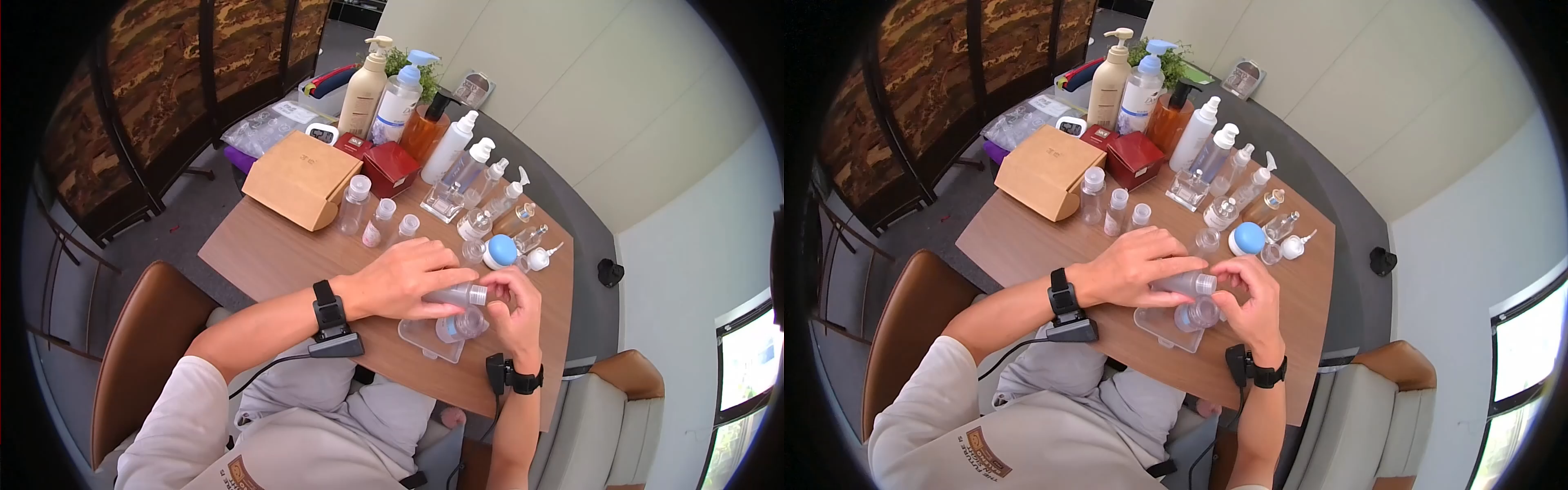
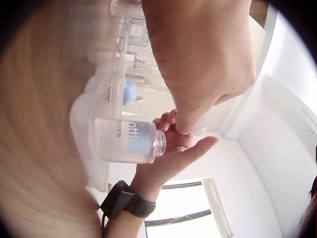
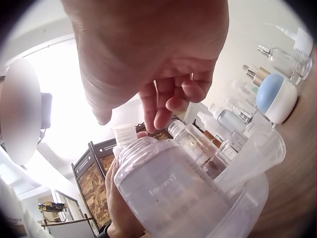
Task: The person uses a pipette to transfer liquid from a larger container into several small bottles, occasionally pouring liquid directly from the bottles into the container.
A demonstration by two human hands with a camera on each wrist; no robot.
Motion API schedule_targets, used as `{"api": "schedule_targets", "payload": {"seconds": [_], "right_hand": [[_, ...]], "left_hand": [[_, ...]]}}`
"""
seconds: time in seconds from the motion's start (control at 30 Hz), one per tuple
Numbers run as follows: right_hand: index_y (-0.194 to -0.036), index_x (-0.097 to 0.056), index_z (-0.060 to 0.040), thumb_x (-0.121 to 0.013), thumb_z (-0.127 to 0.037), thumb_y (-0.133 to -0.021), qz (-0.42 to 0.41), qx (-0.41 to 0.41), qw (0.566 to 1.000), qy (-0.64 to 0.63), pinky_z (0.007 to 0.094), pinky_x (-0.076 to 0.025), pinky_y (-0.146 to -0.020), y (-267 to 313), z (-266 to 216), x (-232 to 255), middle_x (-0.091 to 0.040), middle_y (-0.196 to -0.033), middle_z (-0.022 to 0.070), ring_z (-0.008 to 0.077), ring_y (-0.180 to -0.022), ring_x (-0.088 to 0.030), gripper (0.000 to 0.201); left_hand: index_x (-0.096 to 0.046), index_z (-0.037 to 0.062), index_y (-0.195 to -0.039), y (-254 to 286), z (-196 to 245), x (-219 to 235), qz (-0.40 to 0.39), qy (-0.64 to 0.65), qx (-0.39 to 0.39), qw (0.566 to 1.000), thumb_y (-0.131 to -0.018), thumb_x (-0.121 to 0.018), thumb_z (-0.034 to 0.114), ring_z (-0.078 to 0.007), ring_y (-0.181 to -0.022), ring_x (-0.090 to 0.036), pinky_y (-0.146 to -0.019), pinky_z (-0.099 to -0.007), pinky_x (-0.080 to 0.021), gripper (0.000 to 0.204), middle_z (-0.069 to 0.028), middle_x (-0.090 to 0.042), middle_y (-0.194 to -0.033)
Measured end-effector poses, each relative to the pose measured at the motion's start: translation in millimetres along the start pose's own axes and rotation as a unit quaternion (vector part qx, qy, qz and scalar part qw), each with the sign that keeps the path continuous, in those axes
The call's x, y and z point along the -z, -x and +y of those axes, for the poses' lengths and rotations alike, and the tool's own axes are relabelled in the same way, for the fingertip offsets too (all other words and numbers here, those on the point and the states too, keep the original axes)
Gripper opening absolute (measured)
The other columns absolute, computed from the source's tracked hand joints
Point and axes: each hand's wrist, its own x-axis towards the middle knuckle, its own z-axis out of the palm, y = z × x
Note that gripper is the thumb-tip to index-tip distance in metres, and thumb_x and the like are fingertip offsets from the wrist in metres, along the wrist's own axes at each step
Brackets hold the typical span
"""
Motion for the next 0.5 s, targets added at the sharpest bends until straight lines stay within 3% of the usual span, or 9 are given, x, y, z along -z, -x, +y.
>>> {"api": "schedule_targets", "payload": {"seconds": [0.1, 0.23, 0.43, 0.5], "right_hand": [[-0.098, -0.069, -0.0034, -0.076, -0.020, -0.079, 0.044, 0.007, 0.998, -0.045, 0.0267, -0.042, -0.064, -4.9, -15.5, -4.2, -0.062, -0.089, 0.0045, 0.0140, -0.074, -0.052, 0.026], [-0.099, -0.069, -0.0045, -0.076, -0.020, -0.079, 0.043, 0.030, 0.998, -0.023, 0.0247, -0.040, -0.063, -3.5, -12.6, -7.4, -0.062, -0.089, 0.0038, 0.0125, -0.073, -0.051, 0.026], [-0.098, -0.069, -0.0043, -0.078, -0.012, -0.075, 0.042, -0.033, 0.998, -0.044, 0.0260, -0.042, -0.065, -4.6, -14.9, -1.3, -0.060, -0.090, 0.0027, 0.0120, -0.072, -0.050, 0.026], [-0.098, -0.069, -0.0044, -0.077, -0.012, -0.075, 0.047, -0.010, 0.998, -0.050, 0.0259, -0.042, -0.064, -5.0, -16.6, -3.6, -0.060, -0.090, 0.0027, 0.0117, -0.073, -0.050, 0.025]], "left_hand": [[-0.066, 0.0092, -0.118, -0.7, 0.8, 1.4, 0.001, -0.006, 0.000, 1.000, -0.072, -0.083, 0.027, -0.0235, -0.079, -0.058, -0.069, -0.0349, -0.048, 0.052, -0.0050, -0.060, -0.093], [-0.066, 0.0089, -0.117, -2.7, 0.2, 1.9, 0.008, -0.006, -0.001, 1.000, -0.072, -0.083, 0.027, -0.0234, -0.078, -0.058, -0.068, -0.0346, -0.048, 0.051, -0.0052, -0.059, -0.091], [-0.067, 0.0074, -0.116, -2.1, 0.1, 0.3, -0.004, -0.008, 0.011, 1.000, -0.073, -0.083, 0.027, -0.0236, -0.077, -0.058, -0.068, -0.0348, -0.048, 0.050, -0.0055, -0.060, -0.090], [-0.067, 0.0072, -0.116, -2.7, -0.4, 0.2, -0.009, -0.008, 0.009, 1.000, -0.073, -0.083, 0.026, -0.0237, -0.078, -0.058, -0.068, -0.0348, -0.048, 0.050, -0.0057, -0.061, -0.090]]}}
